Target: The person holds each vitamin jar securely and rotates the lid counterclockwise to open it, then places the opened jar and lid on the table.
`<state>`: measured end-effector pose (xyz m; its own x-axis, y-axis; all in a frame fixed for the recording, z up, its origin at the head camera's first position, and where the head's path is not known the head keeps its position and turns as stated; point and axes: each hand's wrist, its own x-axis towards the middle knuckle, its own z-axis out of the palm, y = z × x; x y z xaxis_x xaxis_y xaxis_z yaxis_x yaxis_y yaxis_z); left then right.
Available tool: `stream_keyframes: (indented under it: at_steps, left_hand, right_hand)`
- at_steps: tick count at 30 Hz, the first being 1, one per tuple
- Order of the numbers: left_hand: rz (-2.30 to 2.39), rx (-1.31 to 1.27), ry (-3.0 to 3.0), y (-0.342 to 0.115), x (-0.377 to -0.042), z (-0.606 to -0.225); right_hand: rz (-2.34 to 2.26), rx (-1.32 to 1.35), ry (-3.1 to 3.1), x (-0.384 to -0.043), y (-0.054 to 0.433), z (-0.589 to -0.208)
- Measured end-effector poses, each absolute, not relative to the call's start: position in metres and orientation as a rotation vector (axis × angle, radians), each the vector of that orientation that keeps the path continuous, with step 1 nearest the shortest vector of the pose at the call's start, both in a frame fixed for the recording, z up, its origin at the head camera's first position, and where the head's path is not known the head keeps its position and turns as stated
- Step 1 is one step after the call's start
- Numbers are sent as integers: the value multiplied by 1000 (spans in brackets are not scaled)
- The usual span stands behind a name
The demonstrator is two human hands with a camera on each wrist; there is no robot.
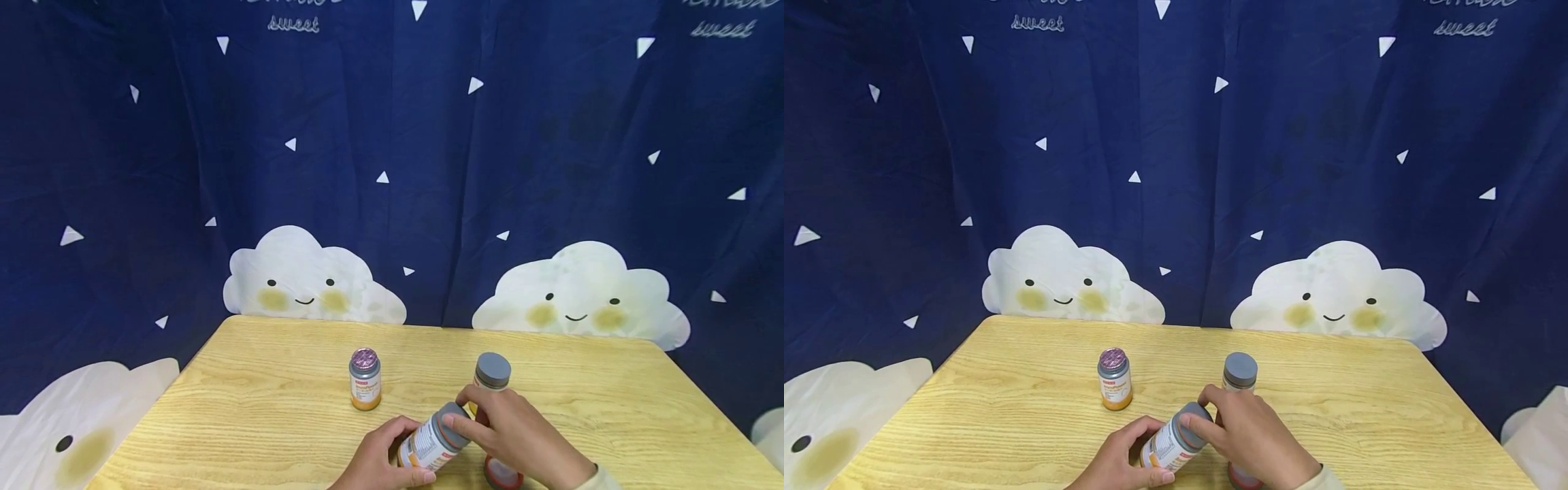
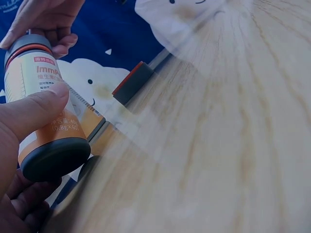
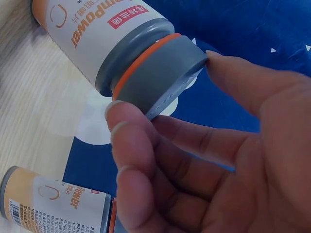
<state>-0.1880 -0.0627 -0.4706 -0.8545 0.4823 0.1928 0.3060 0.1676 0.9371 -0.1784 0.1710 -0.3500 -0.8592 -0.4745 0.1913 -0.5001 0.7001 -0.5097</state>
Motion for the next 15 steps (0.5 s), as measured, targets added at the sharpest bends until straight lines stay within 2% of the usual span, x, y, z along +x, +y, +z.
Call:
stream_keyframes:
  at_steps: [15]
  left_hand:
    - [1792,796,2253,-62,-187,-471]
  right_hand:
    - [969,967,-2859,-179,176,-350]
